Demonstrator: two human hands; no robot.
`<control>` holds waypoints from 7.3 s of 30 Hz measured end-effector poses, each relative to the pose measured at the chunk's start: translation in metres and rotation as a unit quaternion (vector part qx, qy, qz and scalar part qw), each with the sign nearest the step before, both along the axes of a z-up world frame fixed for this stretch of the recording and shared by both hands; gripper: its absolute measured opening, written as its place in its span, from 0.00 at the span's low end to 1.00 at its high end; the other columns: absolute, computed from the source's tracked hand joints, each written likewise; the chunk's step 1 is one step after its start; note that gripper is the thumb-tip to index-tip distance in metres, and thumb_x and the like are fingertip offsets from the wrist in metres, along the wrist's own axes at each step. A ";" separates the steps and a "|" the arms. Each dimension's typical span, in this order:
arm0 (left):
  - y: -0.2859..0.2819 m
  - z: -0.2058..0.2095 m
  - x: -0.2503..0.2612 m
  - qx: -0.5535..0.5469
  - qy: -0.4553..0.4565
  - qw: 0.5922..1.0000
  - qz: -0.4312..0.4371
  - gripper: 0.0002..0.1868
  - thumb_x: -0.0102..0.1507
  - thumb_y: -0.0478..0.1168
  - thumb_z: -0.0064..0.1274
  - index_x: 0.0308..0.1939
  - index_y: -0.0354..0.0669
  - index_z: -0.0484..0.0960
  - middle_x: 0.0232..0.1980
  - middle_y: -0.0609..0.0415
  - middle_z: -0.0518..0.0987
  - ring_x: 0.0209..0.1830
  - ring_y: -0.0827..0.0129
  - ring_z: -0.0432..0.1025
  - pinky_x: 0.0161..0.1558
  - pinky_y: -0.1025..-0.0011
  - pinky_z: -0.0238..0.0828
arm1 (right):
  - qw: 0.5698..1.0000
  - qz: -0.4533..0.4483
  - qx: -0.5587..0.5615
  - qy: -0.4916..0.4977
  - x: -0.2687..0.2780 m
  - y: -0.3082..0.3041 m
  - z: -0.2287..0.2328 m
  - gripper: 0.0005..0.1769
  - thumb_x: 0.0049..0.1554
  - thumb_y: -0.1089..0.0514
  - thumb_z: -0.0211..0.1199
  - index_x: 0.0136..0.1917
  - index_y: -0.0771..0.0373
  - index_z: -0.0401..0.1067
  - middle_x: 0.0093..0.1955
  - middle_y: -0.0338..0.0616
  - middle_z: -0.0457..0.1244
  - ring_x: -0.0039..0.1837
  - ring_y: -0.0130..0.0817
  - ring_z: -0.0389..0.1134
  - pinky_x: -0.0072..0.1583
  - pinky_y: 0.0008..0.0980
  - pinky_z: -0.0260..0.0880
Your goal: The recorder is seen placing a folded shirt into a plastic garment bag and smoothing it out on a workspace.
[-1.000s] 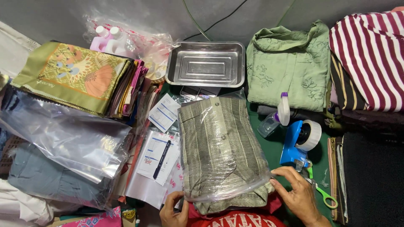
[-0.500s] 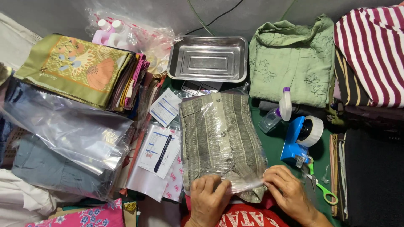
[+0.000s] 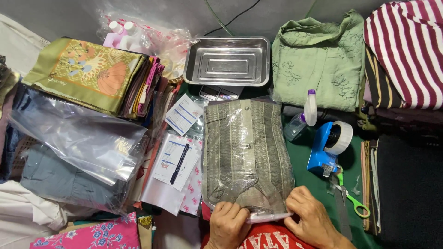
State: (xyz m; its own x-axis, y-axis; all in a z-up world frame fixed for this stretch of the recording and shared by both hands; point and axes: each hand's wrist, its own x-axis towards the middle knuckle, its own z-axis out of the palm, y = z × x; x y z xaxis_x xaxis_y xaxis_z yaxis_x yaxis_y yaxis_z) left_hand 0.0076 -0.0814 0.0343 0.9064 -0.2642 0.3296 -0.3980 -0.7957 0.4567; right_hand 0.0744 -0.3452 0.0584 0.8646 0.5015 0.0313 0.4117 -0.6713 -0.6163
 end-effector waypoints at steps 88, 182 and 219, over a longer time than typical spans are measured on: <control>0.115 -0.052 0.111 -0.491 0.514 0.637 0.299 0.40 0.60 0.60 0.57 0.62 0.27 0.77 0.54 0.37 0.84 0.50 0.57 0.80 0.52 0.63 0.77 | 0.736 -0.279 0.419 0.452 0.084 0.037 -0.059 0.51 0.57 0.32 0.51 0.84 0.48 0.33 0.82 0.42 0.49 0.79 0.35 0.52 0.74 0.36 0.52; 0.099 -0.188 -0.024 -0.666 0.172 0.689 0.228 0.41 0.55 0.22 0.57 0.69 0.42 0.58 0.65 0.42 0.71 0.63 0.58 0.70 0.60 0.59 0.70 | 0.914 -0.171 0.323 0.175 0.017 -0.012 -0.048 0.17 0.40 0.79 0.58 0.43 0.69 0.67 0.56 0.48 0.58 0.56 0.36 0.65 0.51 0.28 0.71; 0.049 -0.095 -0.013 -0.464 0.090 0.809 0.350 0.30 0.51 0.19 0.31 0.57 0.33 0.69 0.57 0.45 0.70 0.60 0.61 0.65 0.66 0.68 0.56 | 0.883 -0.357 0.151 0.267 -0.059 -0.002 -0.149 0.31 0.50 0.73 0.45 0.66 0.70 0.68 0.56 0.63 0.71 0.62 0.57 0.72 0.65 0.42 0.70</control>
State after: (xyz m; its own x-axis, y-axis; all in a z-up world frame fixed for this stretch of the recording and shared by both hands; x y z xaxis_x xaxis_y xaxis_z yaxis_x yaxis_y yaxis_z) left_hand -0.0054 -0.0321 -0.0609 0.7828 0.6192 -0.0622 0.1407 -0.0786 0.9869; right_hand 0.0157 -0.3468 -0.0903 0.8890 -0.1383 -0.4365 -0.4522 -0.4149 -0.7895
